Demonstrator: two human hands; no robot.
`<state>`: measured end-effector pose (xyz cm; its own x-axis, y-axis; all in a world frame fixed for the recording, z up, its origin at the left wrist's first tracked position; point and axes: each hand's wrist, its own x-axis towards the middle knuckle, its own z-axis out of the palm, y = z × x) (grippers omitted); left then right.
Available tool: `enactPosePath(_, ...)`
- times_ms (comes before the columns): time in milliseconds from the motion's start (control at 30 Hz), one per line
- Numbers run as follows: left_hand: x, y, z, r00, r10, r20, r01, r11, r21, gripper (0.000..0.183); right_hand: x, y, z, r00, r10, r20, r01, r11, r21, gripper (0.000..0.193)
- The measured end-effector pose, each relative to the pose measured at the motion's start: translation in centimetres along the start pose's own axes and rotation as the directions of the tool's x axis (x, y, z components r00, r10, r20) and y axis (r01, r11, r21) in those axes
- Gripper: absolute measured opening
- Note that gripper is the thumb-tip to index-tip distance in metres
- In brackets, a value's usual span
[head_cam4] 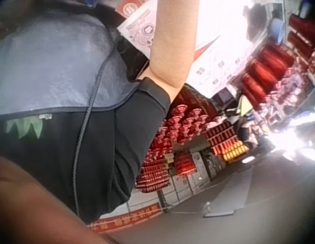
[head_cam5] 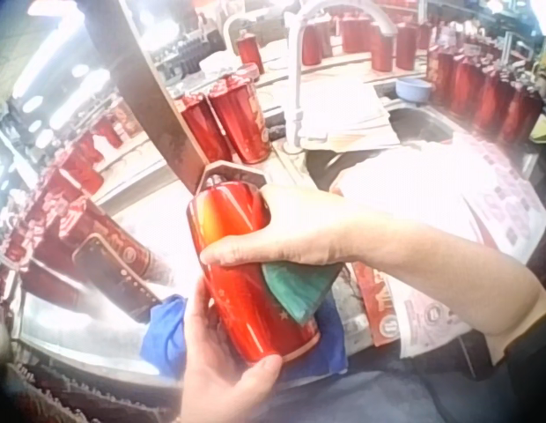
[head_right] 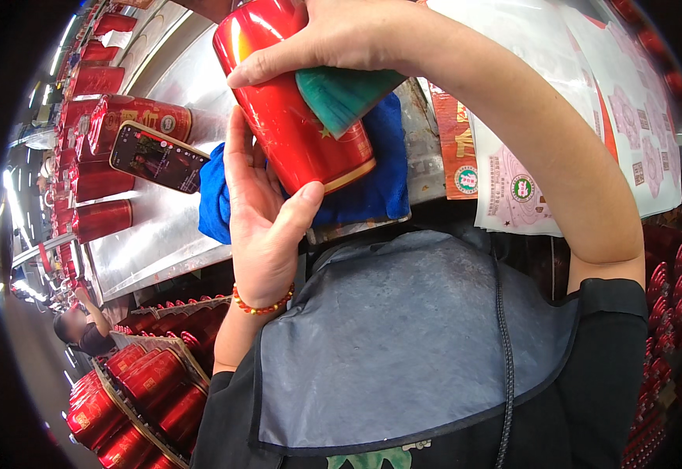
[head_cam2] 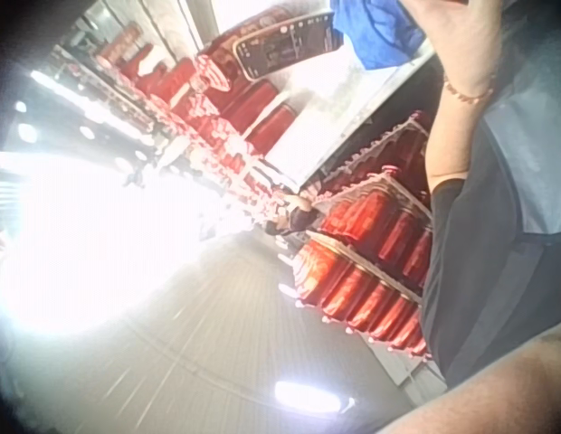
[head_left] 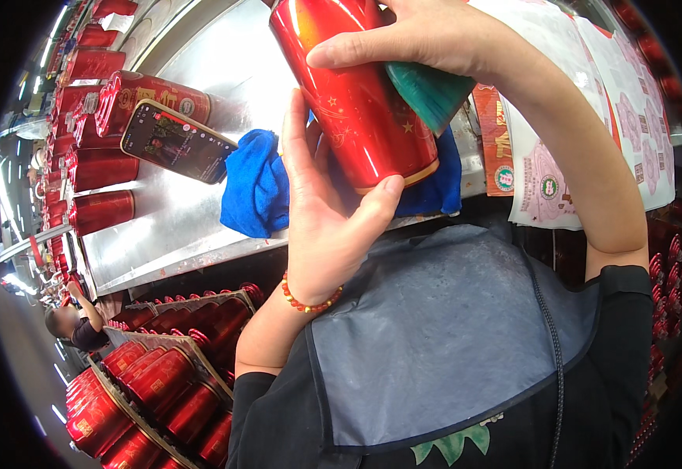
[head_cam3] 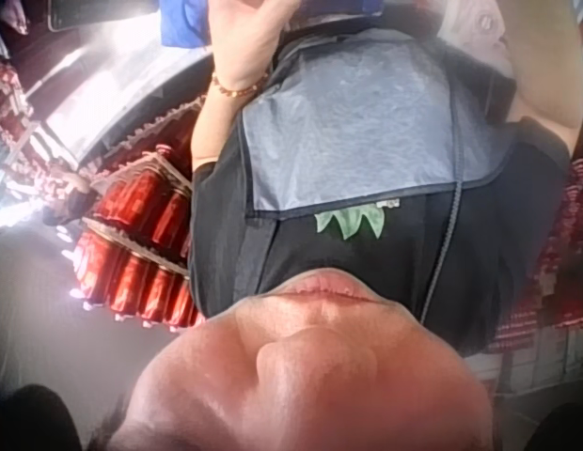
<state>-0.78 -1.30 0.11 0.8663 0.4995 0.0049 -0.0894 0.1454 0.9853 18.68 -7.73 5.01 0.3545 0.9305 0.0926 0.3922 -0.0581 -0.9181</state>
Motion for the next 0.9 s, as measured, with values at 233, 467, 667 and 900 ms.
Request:
enactPosePath(233, 0.2, -0.3, -0.3, 0.999, 0.029, 0.031, -0.03, 0.998, 0.05, 0.107, -0.3, -0.5, 0.0, 0.998, 0.057, -0.018, -0.059, 0.992, -0.108, 0.096)
enactPosePath(467, 0.2, 0.2, -0.2, 1.0, -0.025, 0.003, 0.025, 0.991, -0.13, 0.107, -0.5, -1.0, 0.1, 0.993, 0.118, -0.024, -0.118, 0.993, -0.009, 0.096)
enactPosePath(667, 0.1, -0.1, -0.1, 1.0, 0.008, 0.017, -0.008, 1.0, 0.024, 0.109, 0.3, -0.1, -1.2, 0.99, 0.065, 0.124, -0.079, 0.99, 0.117, 0.096)
enactPosePath(900, 0.4, -0.1, -0.4, 1.0, -0.004, 0.029, 0.003, 1.0, 0.006, 0.109, -0.4, -0.7, 0.4, 0.998, 0.06, -0.032, -0.06, 0.998, -0.016, 0.099)
